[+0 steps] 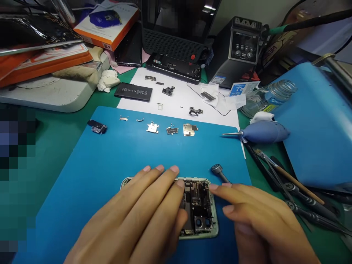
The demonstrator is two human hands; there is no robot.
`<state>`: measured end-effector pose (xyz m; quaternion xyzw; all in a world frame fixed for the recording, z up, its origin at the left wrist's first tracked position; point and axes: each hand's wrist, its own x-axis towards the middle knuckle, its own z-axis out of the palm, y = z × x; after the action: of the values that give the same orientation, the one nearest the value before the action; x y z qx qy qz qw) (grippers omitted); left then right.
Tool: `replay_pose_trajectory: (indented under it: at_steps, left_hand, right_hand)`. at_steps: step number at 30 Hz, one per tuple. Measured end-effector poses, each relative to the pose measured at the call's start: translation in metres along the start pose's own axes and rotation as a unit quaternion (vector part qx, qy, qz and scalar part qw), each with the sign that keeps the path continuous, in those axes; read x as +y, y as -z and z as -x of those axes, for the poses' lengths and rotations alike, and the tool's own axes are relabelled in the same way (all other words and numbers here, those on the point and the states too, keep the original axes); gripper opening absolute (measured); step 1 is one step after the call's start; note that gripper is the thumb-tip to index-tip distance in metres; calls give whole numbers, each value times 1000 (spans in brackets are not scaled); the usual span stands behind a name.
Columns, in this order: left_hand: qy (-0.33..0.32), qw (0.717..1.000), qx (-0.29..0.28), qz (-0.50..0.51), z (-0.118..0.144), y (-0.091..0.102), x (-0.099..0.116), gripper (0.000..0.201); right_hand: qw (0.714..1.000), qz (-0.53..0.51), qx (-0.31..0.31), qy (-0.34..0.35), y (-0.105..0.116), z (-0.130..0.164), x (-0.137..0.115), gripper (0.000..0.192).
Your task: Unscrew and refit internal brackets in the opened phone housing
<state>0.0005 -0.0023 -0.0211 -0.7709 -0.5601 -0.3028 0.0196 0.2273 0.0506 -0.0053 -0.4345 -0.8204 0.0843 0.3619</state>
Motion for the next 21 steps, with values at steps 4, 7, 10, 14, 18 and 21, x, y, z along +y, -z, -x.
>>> replay_pose_trajectory:
  at_steps: [4,7,10,14,18,21]
  left_hand:
    - [-62,995,-71,-16,-8,4,-4,38]
    - [-88,992,-86,-32,-15,4,-3,36]
    - [-81,994,-61,-49,-18,6,2,38]
    - [-31,995,-85,-41,-10,23,-2,45]
    - [70,997,-19,-39,10,51,-23,37]
    - [98,995,6,-32,19,58,-37,29]
  right_hand:
    - [998,-38,19,-56,-1,2,-4,24]
    - [996,-57,34,-65,-1,-1,-3,21]
    - [998,-61,27,-22,-2,-3,0,21]
    - [997,-69,8,44,-1,-2,4,23]
    - [987,-42,-34,148,-1,-2,2,30]
    - [971,-2,-61,232,-2,-7,-6,30]
